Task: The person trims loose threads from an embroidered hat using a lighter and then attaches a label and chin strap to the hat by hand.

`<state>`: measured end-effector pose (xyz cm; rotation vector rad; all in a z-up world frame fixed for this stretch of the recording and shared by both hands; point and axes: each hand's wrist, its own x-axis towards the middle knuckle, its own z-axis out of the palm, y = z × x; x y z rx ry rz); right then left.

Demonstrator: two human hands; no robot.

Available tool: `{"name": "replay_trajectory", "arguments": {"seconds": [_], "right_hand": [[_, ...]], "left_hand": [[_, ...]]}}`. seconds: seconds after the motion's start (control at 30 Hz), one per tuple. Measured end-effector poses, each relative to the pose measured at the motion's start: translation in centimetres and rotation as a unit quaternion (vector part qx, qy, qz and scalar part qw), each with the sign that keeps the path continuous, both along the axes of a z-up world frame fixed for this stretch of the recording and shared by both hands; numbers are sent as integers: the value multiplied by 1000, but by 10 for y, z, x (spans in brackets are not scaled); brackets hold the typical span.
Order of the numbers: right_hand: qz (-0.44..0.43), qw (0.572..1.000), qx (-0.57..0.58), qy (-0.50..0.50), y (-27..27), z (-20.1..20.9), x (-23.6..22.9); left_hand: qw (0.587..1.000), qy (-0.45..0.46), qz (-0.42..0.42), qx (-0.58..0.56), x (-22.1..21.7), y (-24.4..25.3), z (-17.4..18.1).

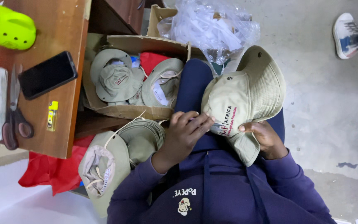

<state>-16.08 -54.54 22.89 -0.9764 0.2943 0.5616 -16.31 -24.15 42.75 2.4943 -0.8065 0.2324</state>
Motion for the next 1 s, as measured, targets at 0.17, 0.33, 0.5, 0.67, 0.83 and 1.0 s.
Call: {"name": "replay_trajectory", "arguments": {"seconds": [0.17, 0.33, 0.5, 0.67, 0.83, 1.0], "right_hand": [[-17, 1000, 15, 14, 1, 8, -1], [-10, 1000, 20, 3, 11, 22, 2], [-17, 999, 27, 1, 14, 36, 4], [-17, 999, 29, -12, 22, 55, 4], [-23, 999, 32, -8, 13, 7, -14], [-36, 998, 43, 5, 9, -19, -21]], "left_hand": [[999, -11, 28, 31, -11, -2, -53], [990, -97, 78, -66, -9, -12, -48], [984, -76, 59, -150, 1, -10, -51], [981, -80, 31, -175, 7, -16, -46], [960, -48, 37, -274, 13, -19, -63], [948, -1, -1, -318, 23, -11, -50]]}}
